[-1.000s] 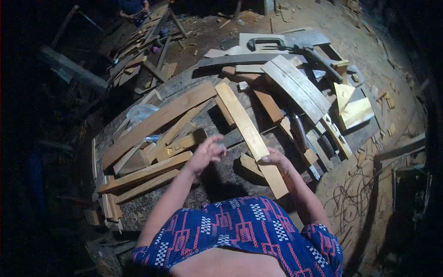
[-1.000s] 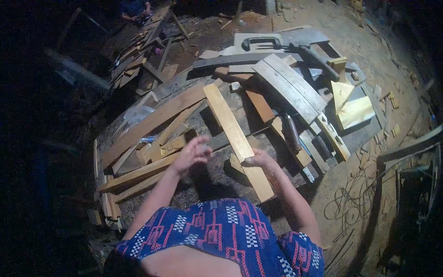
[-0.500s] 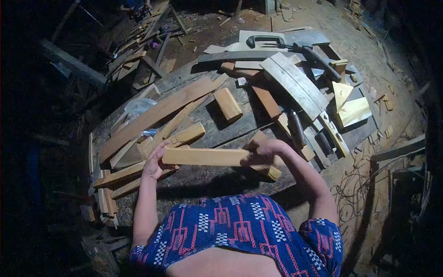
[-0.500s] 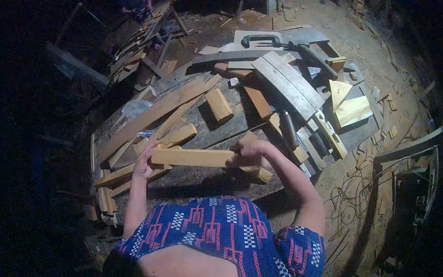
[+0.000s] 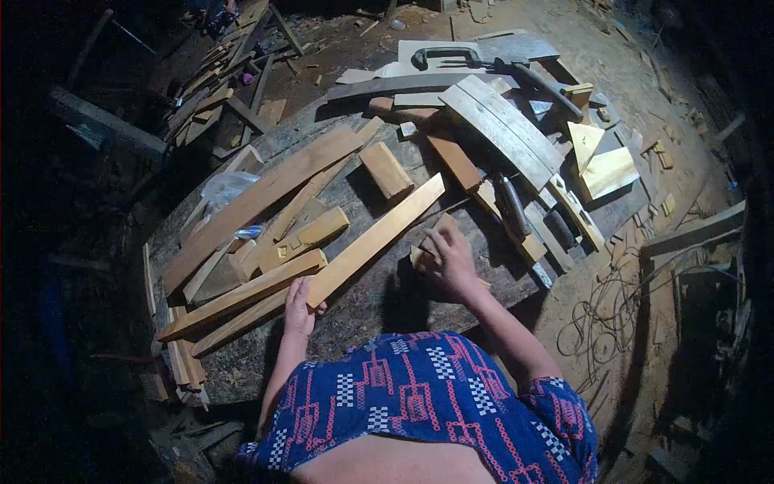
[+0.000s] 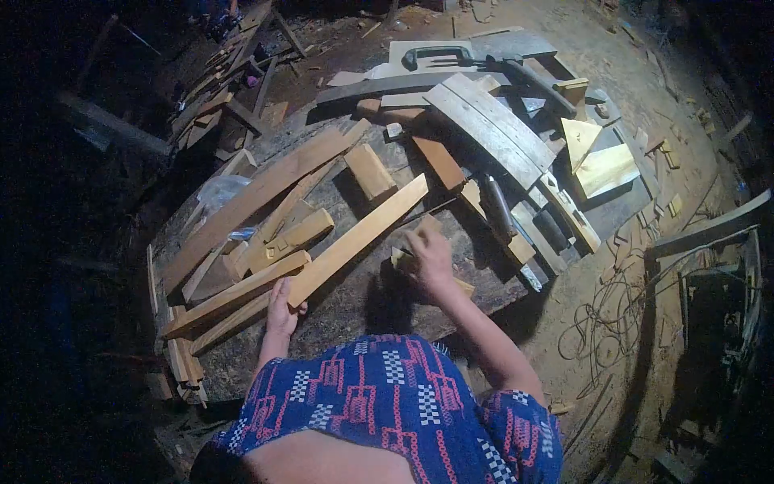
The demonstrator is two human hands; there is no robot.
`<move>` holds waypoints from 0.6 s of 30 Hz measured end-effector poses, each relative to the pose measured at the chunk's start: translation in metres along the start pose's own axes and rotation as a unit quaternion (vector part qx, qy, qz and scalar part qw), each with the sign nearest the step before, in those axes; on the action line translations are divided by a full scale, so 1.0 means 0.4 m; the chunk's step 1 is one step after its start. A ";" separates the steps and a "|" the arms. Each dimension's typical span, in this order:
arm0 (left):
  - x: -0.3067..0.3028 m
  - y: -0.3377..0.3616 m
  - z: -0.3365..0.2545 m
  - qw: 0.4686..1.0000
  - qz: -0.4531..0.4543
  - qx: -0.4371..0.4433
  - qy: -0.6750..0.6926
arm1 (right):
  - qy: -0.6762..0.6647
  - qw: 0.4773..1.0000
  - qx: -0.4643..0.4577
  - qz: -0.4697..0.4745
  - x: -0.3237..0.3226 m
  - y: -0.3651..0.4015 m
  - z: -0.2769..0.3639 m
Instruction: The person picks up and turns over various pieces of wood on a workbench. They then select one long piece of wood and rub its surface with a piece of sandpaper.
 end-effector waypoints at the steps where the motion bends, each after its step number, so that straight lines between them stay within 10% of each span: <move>1: 0.012 -0.002 0.009 1.000 0.014 -0.015 0.002 | 0.007 0.999 0.040 0.000 -0.011 0.044 -0.014; 18: 0.157 0.045 0.004 0.993 0.026 -0.095 0.066 | 0.055 0.989 0.036 0.136 0.022 0.173 -0.039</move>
Point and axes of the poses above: each hand's wrist, its own y-axis away from the middle knuckle, its own x-axis out of the palm, z = x × y, the point moved 6 cm from there along -y, towards the middle knuckle, and after that the axes turned 10 degrees about -x, right-handed, at the moved point
